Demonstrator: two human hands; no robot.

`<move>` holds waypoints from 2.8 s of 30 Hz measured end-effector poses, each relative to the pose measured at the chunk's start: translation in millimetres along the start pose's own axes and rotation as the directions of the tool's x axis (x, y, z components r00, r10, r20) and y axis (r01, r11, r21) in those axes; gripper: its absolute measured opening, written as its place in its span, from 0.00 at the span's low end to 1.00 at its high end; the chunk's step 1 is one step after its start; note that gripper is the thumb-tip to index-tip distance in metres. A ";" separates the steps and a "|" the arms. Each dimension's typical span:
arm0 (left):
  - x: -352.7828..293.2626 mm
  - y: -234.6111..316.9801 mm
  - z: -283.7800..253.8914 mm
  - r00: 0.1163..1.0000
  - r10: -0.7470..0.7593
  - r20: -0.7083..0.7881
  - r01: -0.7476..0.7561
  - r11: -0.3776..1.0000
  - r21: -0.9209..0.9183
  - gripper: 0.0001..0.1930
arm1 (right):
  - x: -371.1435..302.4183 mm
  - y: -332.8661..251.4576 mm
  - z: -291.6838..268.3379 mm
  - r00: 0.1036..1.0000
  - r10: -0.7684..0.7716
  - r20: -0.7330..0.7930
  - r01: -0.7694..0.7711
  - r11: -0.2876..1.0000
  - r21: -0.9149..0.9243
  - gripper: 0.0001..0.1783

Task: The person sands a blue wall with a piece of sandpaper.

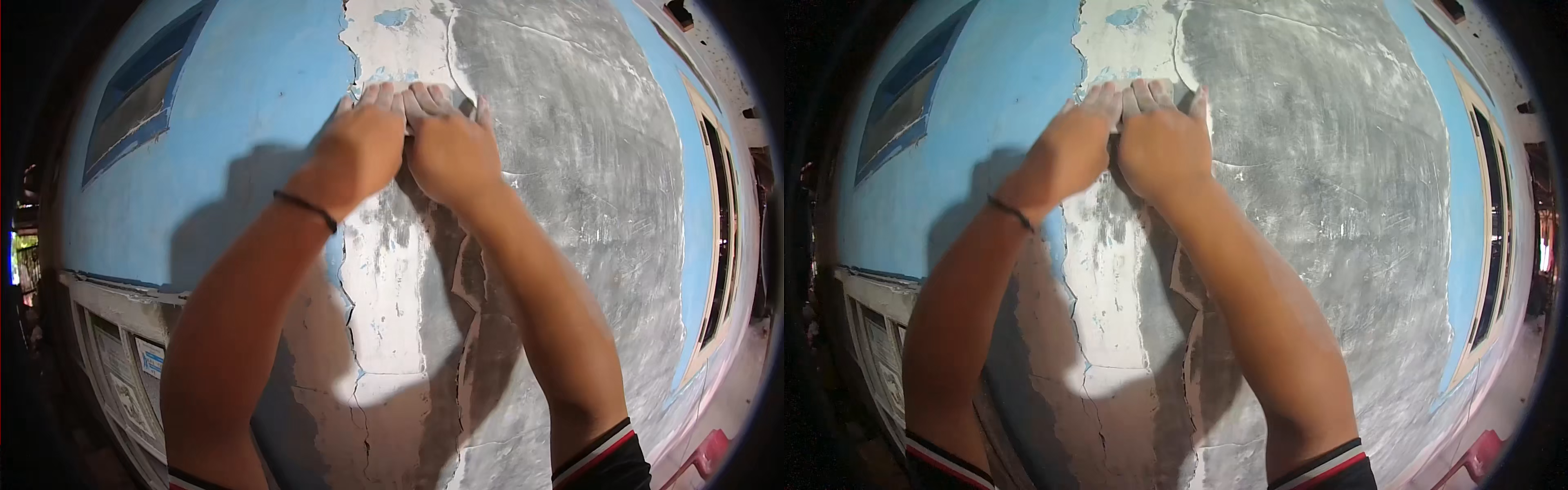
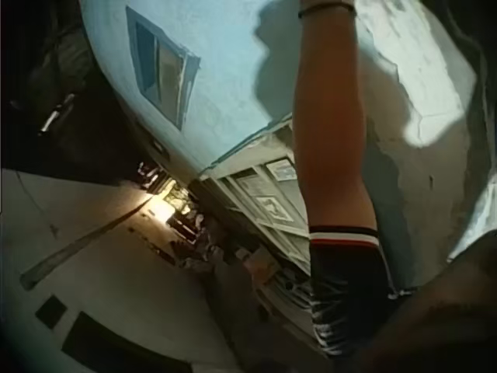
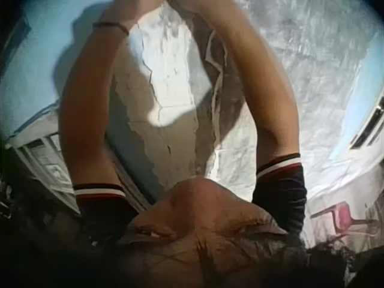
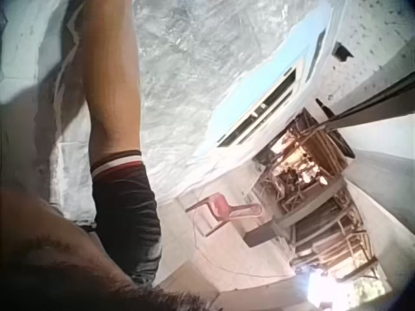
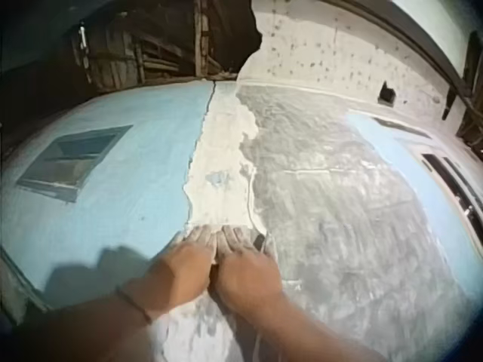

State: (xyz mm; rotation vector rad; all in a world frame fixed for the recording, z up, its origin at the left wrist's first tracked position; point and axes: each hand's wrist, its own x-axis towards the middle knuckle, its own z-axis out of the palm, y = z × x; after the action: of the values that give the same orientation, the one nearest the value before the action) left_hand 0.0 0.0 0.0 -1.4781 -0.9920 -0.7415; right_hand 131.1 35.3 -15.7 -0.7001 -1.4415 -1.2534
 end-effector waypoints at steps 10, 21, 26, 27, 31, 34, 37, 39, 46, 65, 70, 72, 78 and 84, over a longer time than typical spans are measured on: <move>-27.6 19.6 22.0 0.992 0.008 -0.127 -0.003 0.999 0.038 0.30 | -31.9 2.6 -12.2 0.998 -0.062 -0.001 0.062 0.997 0.039 0.28; -28.2 13.6 28.7 0.974 0.072 -0.216 -0.051 0.994 0.102 0.27 | -26.0 -0.3 -5.9 0.997 -0.072 0.012 0.072 0.996 -0.042 0.27; -15.3 8.7 31.7 0.936 0.113 -0.333 -0.073 0.989 0.130 0.26 | -8.3 1.3 -18.1 0.986 -0.087 0.139 0.104 0.988 -0.118 0.28; -9.8 9.1 19.2 0.974 0.071 -0.214 -0.049 0.993 0.106 0.26 | -1.0 1.0 -19.1 0.980 -0.053 0.191 0.075 0.991 -0.109 0.28; -18.6 7.7 14.3 0.977 0.101 -0.190 -0.090 0.994 0.064 0.24 | -7.6 5.0 -8.2 0.988 -0.056 0.143 0.055 0.998 0.010 0.28; -39.3 19.5 24.9 0.969 0.047 -0.243 -0.033 0.998 0.062 0.24 | -34.1 -2.3 -7.2 0.992 -0.125 -0.004 0.125 0.992 -0.019 0.27; -34.2 15.0 14.6 0.985 0.093 -0.147 -0.082 0.993 0.081 0.24 | -29.8 -1.4 -8.1 0.991 -0.132 0.013 0.132 0.988 -0.084 0.27; -14.8 8.8 6.2 0.991 0.055 -0.121 -0.049 0.997 0.054 0.25 | -9.1 1.9 -10.6 0.993 -0.105 0.054 0.110 0.989 -0.104 0.27; -30.9 8.6 23.7 0.986 0.075 -0.150 -0.066 0.996 0.066 0.27 | -28.2 -6.1 -3.6 0.997 -0.082 0.004 0.082 0.997 0.005 0.28; -12.5 8.2 3.7 0.994 0.026 -0.103 -0.023 0.999 0.024 0.26 | -10.1 0.8 -6.2 0.996 -0.074 -0.041 0.070 0.994 -0.089 0.26; -9.7 4.6 4.7 1.000 -0.016 0.022 0.017 0.998 -0.056 0.27 | -6.2 -0.4 -8.4 0.994 -0.032 0.106 0.040 0.996 -0.074 0.25; -29.9 16.5 7.4 0.998 -0.035 -0.053 0.032 0.998 -0.058 0.27 | -25.1 -4.9 -9.3 0.997 -0.078 0.002 0.078 0.997 -0.013 0.26; -19.6 13.4 15.5 0.987 0.021 -0.158 -0.008 0.997 0.081 0.25 | -15.4 -0.3 -16.0 0.997 -0.080 -0.012 0.080 0.996 -0.030 0.26; -10.6 12.5 6.4 0.996 -0.002 -0.088 0.000 1.000 -0.025 0.25 | -8.4 3.5 -9.8 0.998 -0.046 0.034 0.047 0.998 -0.030 0.28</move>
State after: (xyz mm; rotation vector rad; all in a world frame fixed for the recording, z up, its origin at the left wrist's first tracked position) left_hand 5.9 4.6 -15.9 -1.4539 -0.9197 -0.8149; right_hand 139.7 28.8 -23.4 -0.7150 -1.4758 -1.3074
